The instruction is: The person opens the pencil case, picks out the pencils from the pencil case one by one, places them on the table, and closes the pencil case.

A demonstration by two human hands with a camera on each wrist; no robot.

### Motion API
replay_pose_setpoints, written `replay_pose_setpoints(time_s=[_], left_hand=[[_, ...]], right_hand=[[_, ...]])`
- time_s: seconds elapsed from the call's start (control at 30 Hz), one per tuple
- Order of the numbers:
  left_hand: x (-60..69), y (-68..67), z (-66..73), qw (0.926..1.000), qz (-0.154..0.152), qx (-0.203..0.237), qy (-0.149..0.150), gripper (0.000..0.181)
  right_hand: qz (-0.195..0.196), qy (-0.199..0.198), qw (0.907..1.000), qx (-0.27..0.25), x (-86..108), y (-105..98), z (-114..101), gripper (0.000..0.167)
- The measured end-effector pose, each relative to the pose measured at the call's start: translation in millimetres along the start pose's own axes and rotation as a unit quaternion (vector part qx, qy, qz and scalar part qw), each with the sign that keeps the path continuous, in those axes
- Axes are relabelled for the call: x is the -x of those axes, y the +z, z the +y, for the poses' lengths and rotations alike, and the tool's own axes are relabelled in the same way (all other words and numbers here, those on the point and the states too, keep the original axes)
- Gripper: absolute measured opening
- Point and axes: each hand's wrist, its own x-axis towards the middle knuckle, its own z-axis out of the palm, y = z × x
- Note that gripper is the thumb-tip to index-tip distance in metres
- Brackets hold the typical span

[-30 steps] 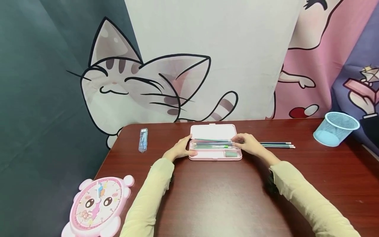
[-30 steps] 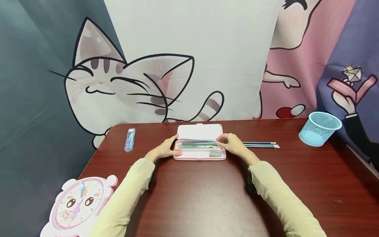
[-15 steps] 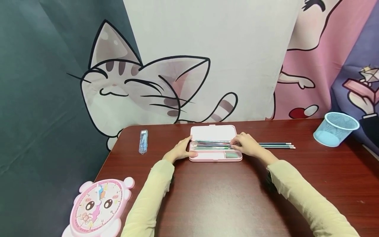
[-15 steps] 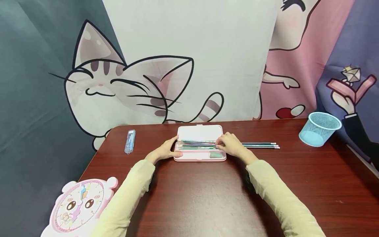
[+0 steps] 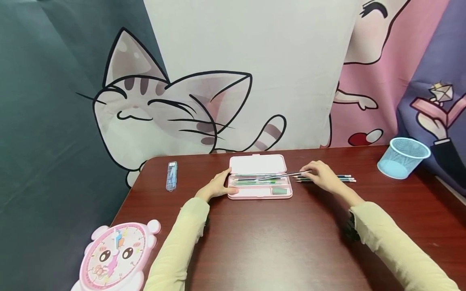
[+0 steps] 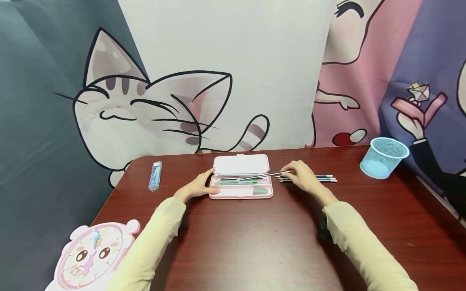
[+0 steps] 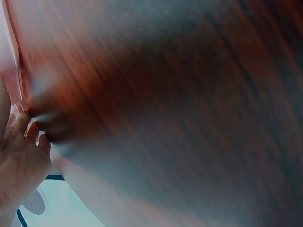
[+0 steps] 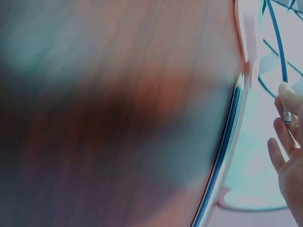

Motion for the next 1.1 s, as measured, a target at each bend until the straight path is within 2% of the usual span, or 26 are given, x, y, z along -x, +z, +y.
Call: replay_pose_setpoints(time_s=[0.1, 0.43, 0.6, 0.7, 0.87, 1.1], left_hand=[[-0.2, -0.7, 0.3, 1.0, -0.001, 0.0, 0.0, 0.09], [0.1, -2.1, 0.0, 1.0, -0.005, 0.001, 0.005, 0.091], [-0.2, -1.2, 1.3, 1.0, -0.005, 0.004, 0.006, 0.09], [-0.2, -0.7, 0.9, 0.9999, -0.008, 0.001, 0.008, 0.09], [-0.9, 0.0, 0.1, 0.9999, -0.007, 0.0, 0.007, 0.09], [-2.0, -0.1, -1.7, 1.0, -0.008, -0.002, 0.001, 0.091]], right_hand=[[0.02, 0.005, 0.9998, 0.004, 11.5, -12, 9, 0.012], [0.033, 0.082, 0.9961, 0.002, 52.2, -56, 40, 0.011], [0.028, 0.127, 0.9914, -0.001, 74.1, -68, 53, 0.013], [0.019, 0.141, 0.9899, 0.0, 83.6, -69, 59, 0.016], [0.018, 0.126, 0.9917, 0.018, 88.3, -66, 64, 0.017], [0.025, 0.06, 0.9963, 0.056, 80.2, -60, 72, 0.017]])
